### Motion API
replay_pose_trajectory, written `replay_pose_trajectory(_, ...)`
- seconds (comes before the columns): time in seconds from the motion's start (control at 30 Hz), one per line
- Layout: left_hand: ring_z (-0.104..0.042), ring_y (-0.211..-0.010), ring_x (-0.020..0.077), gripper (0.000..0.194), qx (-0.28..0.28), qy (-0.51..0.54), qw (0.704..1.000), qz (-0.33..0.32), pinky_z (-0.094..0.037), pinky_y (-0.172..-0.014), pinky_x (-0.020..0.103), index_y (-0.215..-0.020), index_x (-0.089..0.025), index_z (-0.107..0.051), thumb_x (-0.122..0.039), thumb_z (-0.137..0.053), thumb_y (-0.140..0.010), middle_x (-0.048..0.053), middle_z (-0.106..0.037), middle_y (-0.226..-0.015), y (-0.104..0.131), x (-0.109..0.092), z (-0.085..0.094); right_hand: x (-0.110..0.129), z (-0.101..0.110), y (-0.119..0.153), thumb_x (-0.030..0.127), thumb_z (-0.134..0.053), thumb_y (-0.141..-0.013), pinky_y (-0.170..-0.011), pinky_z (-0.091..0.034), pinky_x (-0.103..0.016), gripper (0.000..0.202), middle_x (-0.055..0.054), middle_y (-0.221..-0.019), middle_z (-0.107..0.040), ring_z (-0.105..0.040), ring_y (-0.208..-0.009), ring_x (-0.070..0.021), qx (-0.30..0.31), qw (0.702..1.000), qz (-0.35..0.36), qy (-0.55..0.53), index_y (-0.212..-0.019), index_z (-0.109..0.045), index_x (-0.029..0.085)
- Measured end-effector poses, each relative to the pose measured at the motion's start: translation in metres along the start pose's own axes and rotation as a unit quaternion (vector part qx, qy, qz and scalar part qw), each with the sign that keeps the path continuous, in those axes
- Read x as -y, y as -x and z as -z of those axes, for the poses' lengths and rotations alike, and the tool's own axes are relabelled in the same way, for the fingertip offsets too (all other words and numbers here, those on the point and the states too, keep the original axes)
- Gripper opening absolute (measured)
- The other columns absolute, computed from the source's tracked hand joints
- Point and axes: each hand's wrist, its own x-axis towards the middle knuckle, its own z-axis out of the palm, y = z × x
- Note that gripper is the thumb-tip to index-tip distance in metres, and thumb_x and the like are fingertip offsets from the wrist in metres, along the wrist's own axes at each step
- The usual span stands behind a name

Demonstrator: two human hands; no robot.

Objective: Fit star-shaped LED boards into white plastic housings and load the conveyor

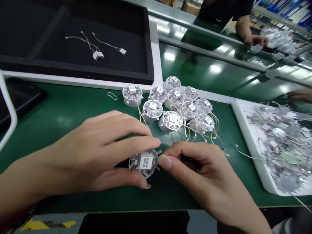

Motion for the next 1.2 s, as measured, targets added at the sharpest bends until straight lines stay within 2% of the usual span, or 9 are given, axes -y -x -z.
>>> replay_pose_trajectory(0.07,-0.071,-0.103,0.0209,0.037,0.0,-0.055,0.997,-0.047,-0.049,-0.109,0.038,-0.119,-0.017,-0.066,-0.053,-0.058,-0.113,0.005,-0.074,-0.109,0.0,0.002,-0.002,-0.001,0.0,-0.002,0.034,-0.068,-0.104,-0.05,-0.032,-0.021,0.037,0.006,-0.061,-0.053,-0.044,-0.057,-0.0079,0.022,0.999,-0.012,0.036,-0.07,-0.063,0.02)
replay_pose_trajectory(0.2,-0.072,-0.105,0.0227,0.04,0.027,-0.078,0.994,-0.07,-0.03,-0.132,0.045,-0.108,-0.015,-0.068,-0.054,-0.059,-0.112,0.006,-0.073,-0.107,0.0,0.002,-0.006,-0.005,-0.001,-0.005,0.035,-0.063,-0.105,-0.05,-0.027,-0.025,0.037,0.006,-0.058,-0.051,-0.042,-0.055,-0.009,0.038,0.992,-0.013,0.122,-0.071,-0.063,0.021)
replay_pose_trajectory(0.33,-0.071,-0.106,0.0227,0.037,0.056,-0.076,0.993,-0.078,-0.022,-0.137,0.046,-0.105,-0.015,-0.068,-0.049,-0.057,-0.114,0.006,-0.073,-0.107,0.0,0.001,-0.007,-0.011,-0.004,-0.005,0.034,-0.062,-0.105,-0.05,-0.025,-0.027,0.038,0.006,-0.06,-0.054,-0.042,-0.054,-0.0095,0.034,0.985,0.001,0.172,-0.07,-0.06,0.021)
replay_pose_trajectory(0.67,-0.072,-0.098,0.0262,0.045,0.081,-0.101,0.989,-0.066,-0.039,-0.126,0.06,-0.106,-0.015,-0.068,-0.053,-0.046,-0.116,0.007,-0.072,-0.104,-0.001,0.002,-0.01,-0.017,-0.007,-0.006,0.029,-0.07,-0.104,-0.048,-0.024,-0.027,0.04,0.007,-0.058,-0.053,-0.04,-0.051,-0.0098,-0.002,0.971,0.029,0.239,-0.068,-0.055,0.021)
replay_pose_trajectory(0.77,-0.072,-0.097,0.0248,0.046,0.09,-0.089,0.99,-0.055,-0.036,-0.128,0.055,-0.12,-0.015,-0.065,-0.054,-0.04,-0.117,0.006,-0.073,-0.105,0.001,0.002,-0.011,-0.021,-0.005,-0.002,0.028,-0.072,-0.104,-0.051,-0.032,-0.025,0.03,0.006,-0.07,-0.062,-0.05,-0.058,-0.0107,-0.028,0.967,0.049,0.247,-0.077,-0.061,0.022)
replay_pose_trajectory(0.87,-0.072,-0.095,0.02,0.041,0.102,-0.058,0.992,-0.043,-0.022,-0.136,0.043,-0.116,-0.017,-0.066,-0.048,-0.039,-0.119,0.002,-0.074,-0.105,0.001,0.002,-0.012,-0.024,-0.001,0.003,0.021,-0.067,-0.106,-0.064,-0.044,-0.025,0.004,0.003,-0.097,-0.072,-0.065,-0.075,-0.0123,-0.034,0.962,0.092,0.256,-0.104,-0.07,0.024)
replay_pose_trajectory(0.9,-0.072,-0.095,0.0186,0.041,0.106,-0.048,0.992,-0.041,-0.017,-0.137,0.039,-0.114,-0.018,-0.067,-0.047,-0.039,-0.119,0.001,-0.075,-0.105,0.001,0.002,-0.013,-0.026,0.0,0.004,0.019,-0.065,-0.107,-0.068,-0.046,-0.025,0.008,0.002,-0.103,-0.073,-0.068,-0.081,-0.013,-0.023,0.961,0.107,0.255,-0.109,-0.07,0.024)
replay_pose_trajectory(1.07,-0.073,-0.096,0.0163,0.039,0.112,-0.019,0.993,-0.023,-0.015,-0.136,0.034,-0.116,-0.018,-0.068,-0.043,-0.039,-0.12,0.0,-0.076,-0.108,-0.001,0.001,-0.012,-0.032,0.004,0.008,0.013,-0.059,-0.109,-0.069,-0.048,-0.026,0.016,0.003,-0.087,-0.072,-0.068,-0.075,-0.0134,0.006,0.952,0.155,0.265,-0.104,-0.073,0.021)
replay_pose_trajectory(1.2,-0.072,-0.094,0.0144,0.034,0.114,-0.007,0.993,-0.024,-0.013,-0.136,0.033,-0.116,-0.019,-0.066,-0.041,-0.04,-0.12,-0.002,-0.075,-0.107,0.0,0.003,-0.013,-0.038,0.002,0.006,0.006,-0.053,-0.106,-0.062,-0.044,-0.028,0.024,-0.001,-0.083,-0.068,-0.063,-0.068,-0.0144,-0.013,0.917,0.214,0.336,-0.103,-0.076,0.014)
